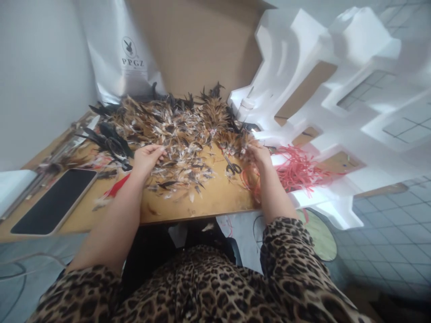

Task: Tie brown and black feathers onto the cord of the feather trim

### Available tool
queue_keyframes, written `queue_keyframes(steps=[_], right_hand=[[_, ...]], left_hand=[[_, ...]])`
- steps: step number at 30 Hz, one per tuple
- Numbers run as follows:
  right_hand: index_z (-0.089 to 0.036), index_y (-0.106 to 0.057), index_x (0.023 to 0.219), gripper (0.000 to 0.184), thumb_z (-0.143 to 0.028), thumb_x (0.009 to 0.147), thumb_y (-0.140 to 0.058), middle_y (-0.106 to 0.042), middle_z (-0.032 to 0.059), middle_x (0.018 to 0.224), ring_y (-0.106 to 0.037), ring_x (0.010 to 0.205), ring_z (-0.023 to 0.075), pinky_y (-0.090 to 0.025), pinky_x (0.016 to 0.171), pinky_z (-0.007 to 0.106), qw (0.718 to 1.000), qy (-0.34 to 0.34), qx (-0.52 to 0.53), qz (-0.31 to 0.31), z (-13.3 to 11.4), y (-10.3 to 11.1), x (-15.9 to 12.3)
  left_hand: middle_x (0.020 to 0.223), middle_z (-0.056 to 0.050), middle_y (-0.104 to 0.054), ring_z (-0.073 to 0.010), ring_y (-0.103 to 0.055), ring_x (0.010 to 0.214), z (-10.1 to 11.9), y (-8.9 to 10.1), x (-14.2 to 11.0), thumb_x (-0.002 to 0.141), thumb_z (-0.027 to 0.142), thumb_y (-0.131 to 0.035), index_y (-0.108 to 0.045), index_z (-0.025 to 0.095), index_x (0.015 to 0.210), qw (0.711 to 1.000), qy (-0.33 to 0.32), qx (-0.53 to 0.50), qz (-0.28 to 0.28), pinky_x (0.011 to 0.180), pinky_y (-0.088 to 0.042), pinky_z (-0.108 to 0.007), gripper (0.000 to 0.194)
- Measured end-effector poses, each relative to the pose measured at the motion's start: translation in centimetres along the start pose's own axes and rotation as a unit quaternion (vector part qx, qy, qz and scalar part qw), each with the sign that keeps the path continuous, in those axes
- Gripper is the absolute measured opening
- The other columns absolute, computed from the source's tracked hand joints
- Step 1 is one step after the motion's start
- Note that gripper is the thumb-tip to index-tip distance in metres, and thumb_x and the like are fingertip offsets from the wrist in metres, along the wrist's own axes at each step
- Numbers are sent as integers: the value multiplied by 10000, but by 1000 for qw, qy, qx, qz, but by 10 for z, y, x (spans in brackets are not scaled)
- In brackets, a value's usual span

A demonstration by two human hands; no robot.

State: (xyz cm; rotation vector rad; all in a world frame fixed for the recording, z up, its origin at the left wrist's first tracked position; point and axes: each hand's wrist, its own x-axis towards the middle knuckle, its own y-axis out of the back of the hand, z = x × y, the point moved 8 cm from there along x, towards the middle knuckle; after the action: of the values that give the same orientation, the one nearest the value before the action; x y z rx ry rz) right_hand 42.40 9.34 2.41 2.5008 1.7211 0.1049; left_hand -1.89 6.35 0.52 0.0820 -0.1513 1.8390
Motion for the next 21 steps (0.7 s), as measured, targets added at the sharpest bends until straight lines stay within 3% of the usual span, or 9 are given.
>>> queue_keyframes(steps=[4, 9, 14, 18, 21], right_hand=[[-191, -442, 562, 246, -298, 649, -646, -381, -68, 381, -290, 327, 49, -194, 348, 206, 999, -17, -38, 3, 22, 6, 9], [-167, -490, 531, 218, -278, 678, -608, -465, -25, 383, -362, 335, 63, -243, 359, 212, 991, 5, -130, 25, 27, -11, 11], [-158, -518, 541, 165, -239, 673, -574, -477, -23, 381, -397, 340, 78, -280, 375, 215, 982, 14, -173, 72, 33, -8, 11], [-148, -567, 694, 105, -253, 694, -562, -531, -22, 459, -468, 385, 92, -354, 411, 212, 983, 47, -152, 97, 26, -3, 8], [-148, -558, 888, 213, -267, 711, -560, -563, -26, 534, -473, 382, 95, -362, 397, 219, 989, 67, -67, 117, 13, -1, -1]], left_hand=[[667, -53, -681, -77, -524, 487, 1, 3, 0, 636, 303, -710, -702, 142, 725, 1000, -9, 5, 6, 416, -371, -179, 185], [667, -52, -680, -73, -517, 483, 4, 5, -1, 637, 295, -699, -700, 144, 736, 1000, -19, 4, 12, 425, -370, -177, 181], [671, -53, -678, -78, -516, 481, 4, 5, 0, 630, 283, -697, -701, 142, 726, 1000, -12, 3, 13, 418, -373, -181, 170], [667, -52, -676, -74, -509, 472, 4, 6, 1, 638, 291, -698, -705, 138, 724, 1000, -19, -1, 13, 412, -373, -180, 175], [670, -48, -676, -74, -516, 479, 3, 6, 2, 644, 304, -706, -708, 144, 722, 1000, -26, -4, 10, 414, -379, -177, 178]])
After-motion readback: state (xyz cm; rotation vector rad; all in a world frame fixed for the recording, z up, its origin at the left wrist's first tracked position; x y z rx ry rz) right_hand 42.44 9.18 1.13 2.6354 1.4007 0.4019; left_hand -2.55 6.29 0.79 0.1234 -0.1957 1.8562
